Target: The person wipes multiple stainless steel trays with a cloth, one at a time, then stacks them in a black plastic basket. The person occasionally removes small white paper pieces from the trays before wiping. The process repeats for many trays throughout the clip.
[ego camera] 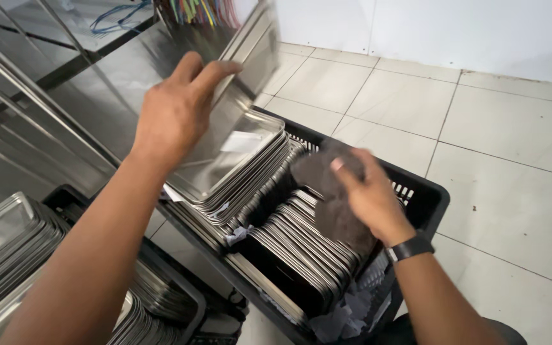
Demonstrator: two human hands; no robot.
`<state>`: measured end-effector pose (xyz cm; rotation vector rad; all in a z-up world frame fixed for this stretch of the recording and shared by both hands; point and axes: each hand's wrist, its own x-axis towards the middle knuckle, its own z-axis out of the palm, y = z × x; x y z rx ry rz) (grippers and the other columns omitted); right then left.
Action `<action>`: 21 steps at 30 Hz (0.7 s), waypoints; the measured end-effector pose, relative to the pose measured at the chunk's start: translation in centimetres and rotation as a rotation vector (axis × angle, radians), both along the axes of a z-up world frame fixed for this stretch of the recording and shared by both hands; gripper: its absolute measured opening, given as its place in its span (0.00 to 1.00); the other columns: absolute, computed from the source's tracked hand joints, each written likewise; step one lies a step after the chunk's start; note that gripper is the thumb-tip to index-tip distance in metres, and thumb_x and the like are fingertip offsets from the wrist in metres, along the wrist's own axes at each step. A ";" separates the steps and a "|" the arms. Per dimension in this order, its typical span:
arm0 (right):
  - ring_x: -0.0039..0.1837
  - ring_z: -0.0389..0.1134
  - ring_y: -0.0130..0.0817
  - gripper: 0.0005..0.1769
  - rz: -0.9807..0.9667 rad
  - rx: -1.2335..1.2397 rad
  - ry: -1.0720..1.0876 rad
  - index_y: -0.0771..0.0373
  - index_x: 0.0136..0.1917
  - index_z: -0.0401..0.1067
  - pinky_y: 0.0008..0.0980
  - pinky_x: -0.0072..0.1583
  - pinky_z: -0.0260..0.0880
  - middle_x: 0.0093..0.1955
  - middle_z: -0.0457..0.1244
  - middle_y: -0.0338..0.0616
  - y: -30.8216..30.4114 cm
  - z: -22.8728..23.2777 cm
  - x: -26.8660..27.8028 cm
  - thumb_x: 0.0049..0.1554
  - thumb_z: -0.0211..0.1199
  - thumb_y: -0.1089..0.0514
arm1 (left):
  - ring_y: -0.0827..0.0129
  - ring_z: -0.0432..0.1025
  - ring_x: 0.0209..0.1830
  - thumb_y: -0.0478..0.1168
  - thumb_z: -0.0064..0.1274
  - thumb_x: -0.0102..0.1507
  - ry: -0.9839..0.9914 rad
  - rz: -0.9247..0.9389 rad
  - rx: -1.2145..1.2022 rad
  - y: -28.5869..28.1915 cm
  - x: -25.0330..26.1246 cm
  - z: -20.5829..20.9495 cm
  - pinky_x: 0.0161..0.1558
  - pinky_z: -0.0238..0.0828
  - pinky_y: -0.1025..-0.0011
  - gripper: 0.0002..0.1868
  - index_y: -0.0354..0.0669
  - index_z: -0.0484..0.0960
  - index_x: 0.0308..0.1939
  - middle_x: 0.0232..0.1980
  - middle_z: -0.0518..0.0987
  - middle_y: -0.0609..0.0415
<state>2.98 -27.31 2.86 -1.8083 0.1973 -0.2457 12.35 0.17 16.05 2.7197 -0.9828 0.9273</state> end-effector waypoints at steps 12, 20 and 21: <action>0.61 0.67 0.44 0.36 0.173 0.302 0.282 0.72 0.67 0.70 0.37 0.62 0.68 0.60 0.67 0.55 -8.1 -2.0 -2.0 0.44 0.63 0.61 | 0.60 0.76 0.42 0.37 0.52 0.65 0.347 -0.541 0.046 -6.8 -14.2 -14.4 0.43 0.78 0.63 0.23 0.54 0.75 0.65 0.48 0.78 0.57; 0.54 0.68 0.37 0.38 0.148 0.135 0.303 0.59 0.67 0.67 0.33 0.55 0.69 0.53 0.66 0.48 -7.4 -1.2 -2.4 0.40 0.59 0.68 | 0.51 0.73 0.52 0.43 0.58 0.63 0.288 -0.193 -0.519 -8.9 -11.7 -17.1 0.51 0.69 0.56 0.24 0.43 0.72 0.61 0.59 0.73 0.40; 0.53 0.67 0.36 0.37 0.172 0.124 0.268 0.60 0.66 0.68 0.32 0.55 0.69 0.51 0.66 0.48 -7.1 -0.8 -2.5 0.41 0.59 0.68 | 0.50 0.72 0.53 0.44 0.59 0.63 0.338 -0.182 -0.564 -9.2 -11.2 -16.8 0.51 0.69 0.56 0.24 0.45 0.73 0.61 0.60 0.72 0.40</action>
